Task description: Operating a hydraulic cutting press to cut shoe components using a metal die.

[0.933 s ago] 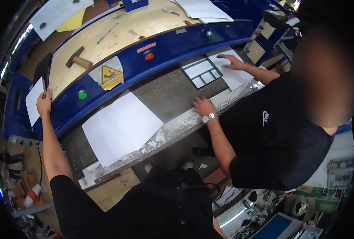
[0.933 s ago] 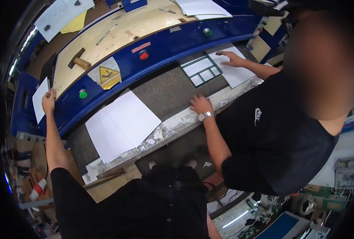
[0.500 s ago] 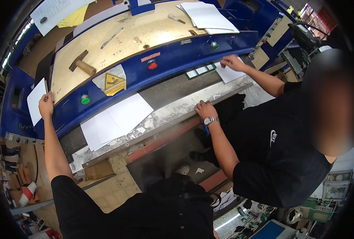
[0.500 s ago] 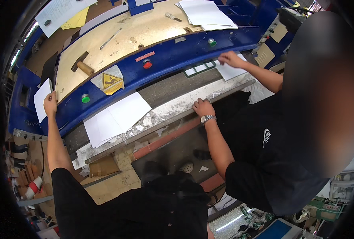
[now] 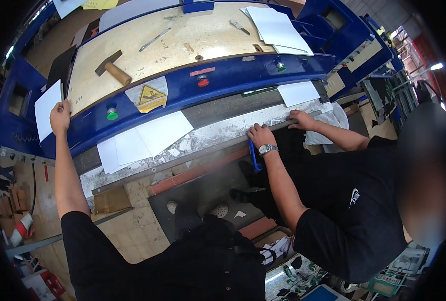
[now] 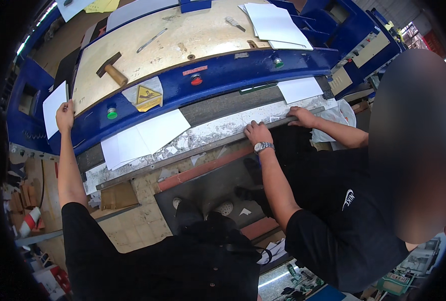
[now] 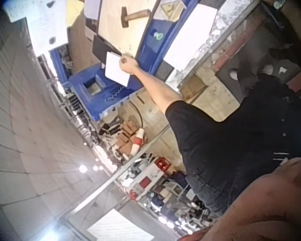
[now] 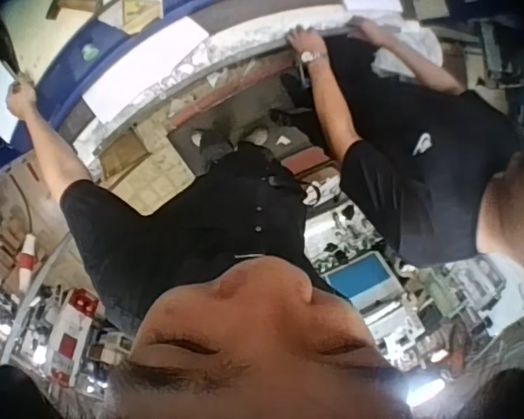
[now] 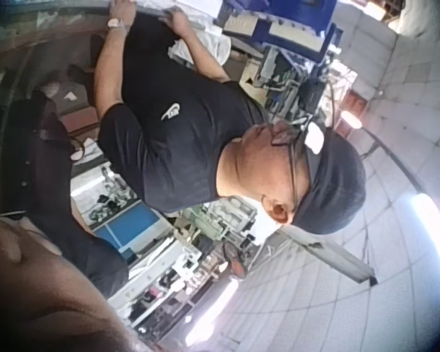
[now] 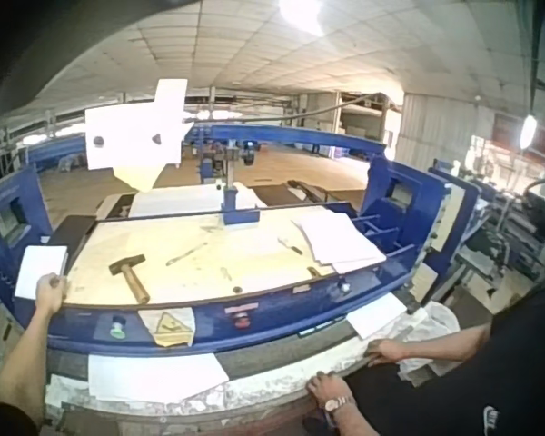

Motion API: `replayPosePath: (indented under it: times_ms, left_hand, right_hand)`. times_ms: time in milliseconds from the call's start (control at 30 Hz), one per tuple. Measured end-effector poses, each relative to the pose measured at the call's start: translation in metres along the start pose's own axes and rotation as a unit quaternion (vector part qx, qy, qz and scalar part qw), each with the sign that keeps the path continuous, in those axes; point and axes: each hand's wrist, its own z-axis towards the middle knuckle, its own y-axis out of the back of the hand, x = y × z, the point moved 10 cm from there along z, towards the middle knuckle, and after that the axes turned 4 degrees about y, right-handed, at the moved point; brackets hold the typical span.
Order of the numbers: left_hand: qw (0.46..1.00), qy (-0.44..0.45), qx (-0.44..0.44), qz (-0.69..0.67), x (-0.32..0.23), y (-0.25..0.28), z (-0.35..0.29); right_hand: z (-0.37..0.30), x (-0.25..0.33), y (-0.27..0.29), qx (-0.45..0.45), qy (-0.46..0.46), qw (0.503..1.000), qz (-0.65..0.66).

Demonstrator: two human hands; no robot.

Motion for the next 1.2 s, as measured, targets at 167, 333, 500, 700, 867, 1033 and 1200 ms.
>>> replayPosePath:
  times_ms: [167,333,500,700,867,1033,1200]
  left_hand:
    - [1.0,0.023,-0.004,0.01,-0.002,0.004,-0.008]
    - [1.0,0.029,-0.002,0.003,0.0,0.004,-0.01]
    - [1.0,0.028,0.001,0.001,-0.011,0.003,-0.008]
    - [1.0,0.017,-0.011,0.01,-0.007,0.009,0.002]
    - [1.0,0.023,-0.004,0.007,0.012,0.018,0.005]
    - [1.0,-0.008,0.004,-0.004,-0.006,-0.001,0.014]
    - [0.999,-0.018,-0.024,0.014,-0.014,0.024,0.005]
  right_hand:
    - [0.0,-0.004,0.006,-0.006,-0.009,1.0,-0.009]
    - [0.005,0.0,-0.005,-0.011,-0.006,1.0,-0.022]
    - [0.006,-0.001,-0.036,-0.042,0.009,0.998,0.042]
    - [-0.025,-0.011,-0.046,-0.1,0.033,0.979,0.174]
    - [-0.067,-0.025,-0.058,-0.151,0.045,0.946,0.282]
    - [-0.123,-0.045,-0.076,-0.208,0.052,0.897,0.387]
    - [-0.169,-0.068,-0.079,-0.261,0.238,0.541,0.763]
